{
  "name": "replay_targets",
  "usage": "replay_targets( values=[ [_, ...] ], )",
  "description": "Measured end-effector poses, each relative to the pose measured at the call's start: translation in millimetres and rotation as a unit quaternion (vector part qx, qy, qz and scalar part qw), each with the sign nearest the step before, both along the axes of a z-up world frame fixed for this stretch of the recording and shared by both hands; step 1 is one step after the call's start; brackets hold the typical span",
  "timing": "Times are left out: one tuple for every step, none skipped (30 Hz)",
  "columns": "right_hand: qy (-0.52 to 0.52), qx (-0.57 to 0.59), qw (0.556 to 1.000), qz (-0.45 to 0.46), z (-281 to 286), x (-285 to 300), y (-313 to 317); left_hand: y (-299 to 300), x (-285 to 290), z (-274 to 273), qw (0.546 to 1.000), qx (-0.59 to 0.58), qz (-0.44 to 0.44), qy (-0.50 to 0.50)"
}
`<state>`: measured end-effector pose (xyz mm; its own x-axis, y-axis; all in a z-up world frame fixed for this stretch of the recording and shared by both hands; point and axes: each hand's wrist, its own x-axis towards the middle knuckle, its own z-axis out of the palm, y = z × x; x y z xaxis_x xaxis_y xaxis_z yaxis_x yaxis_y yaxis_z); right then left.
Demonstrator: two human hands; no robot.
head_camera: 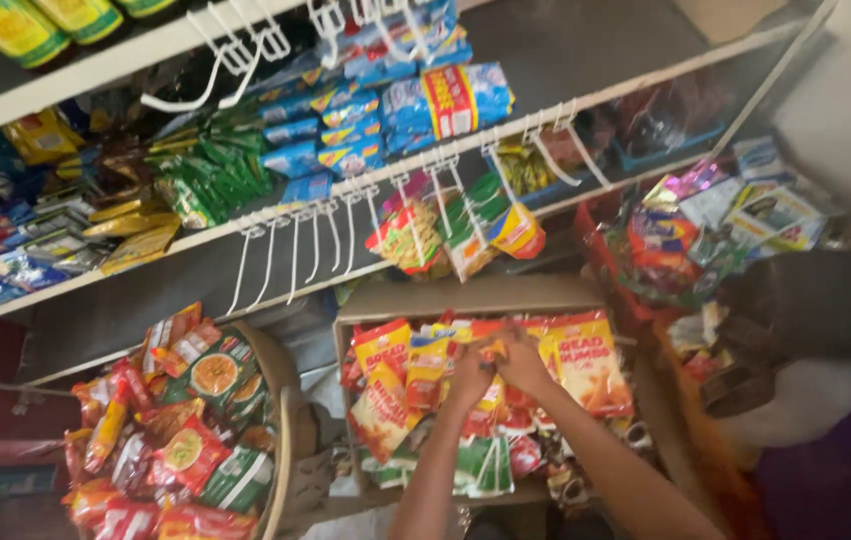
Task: Sorting and hanging various grocery sachets and bread crumbs from a box onto display hooks.
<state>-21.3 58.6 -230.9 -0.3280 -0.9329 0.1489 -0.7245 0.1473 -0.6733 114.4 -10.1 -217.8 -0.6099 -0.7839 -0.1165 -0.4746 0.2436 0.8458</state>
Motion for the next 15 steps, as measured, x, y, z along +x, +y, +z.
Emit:
replay_targets(
  values=[
    [-0.005,0.003,1.0,0.001,-7,8,5,5,13,3,1.0,0.003,0.001,-0.005],
    [-0.022,0.019,1.0,0.012,-15,22,13,12,32,5,0.995,-0.05,-0.05,-0.069],
    [-0.039,0.035,0.998,0.024,-24,37,19,19,51,7,0.981,-0.102,-0.101,-0.133],
    [-0.047,0.04,0.998,0.026,-44,46,21,23,67,-10,0.98,-0.095,-0.1,-0.14],
    [-0.032,0.022,0.996,0.078,-65,55,23,26,83,-26,0.979,-0.106,-0.107,-0.134],
    [-0.017,0.003,0.991,0.129,-86,66,27,32,101,-42,0.979,-0.115,-0.112,-0.129],
    [-0.026,0.008,0.991,0.132,-74,85,33,39,115,-43,0.979,-0.106,-0.111,-0.137],
    [-0.01,0.072,0.992,0.101,-61,98,37,43,123,-43,0.976,-0.14,-0.115,-0.118],
    [0.007,0.136,0.988,0.069,-48,110,41,47,131,-43,0.973,-0.174,-0.119,-0.098],
    [0.002,0.14,0.987,0.072,-52,117,44,50,136,-35,0.973,-0.168,-0.118,-0.103],
    [0.015,0.11,0.993,0.038,-56,124,46,54,140,-26,0.981,-0.126,-0.109,-0.102],
    [0.03,0.079,0.996,0.003,-61,129,50,58,142,-19,0.986,-0.084,-0.102,-0.099],
    [0.026,0.083,0.996,0.004,-51,132,54,62,144,-17,0.986,-0.079,-0.102,-0.102],
    [0.016,0.068,0.998,0.008,-41,133,57,64,146,-16,0.987,-0.074,-0.106,-0.099],
    [0.005,0.053,0.999,0.011,-31,133,59,66,147,-13,0.987,-0.069,-0.109,-0.095]
  ],
)
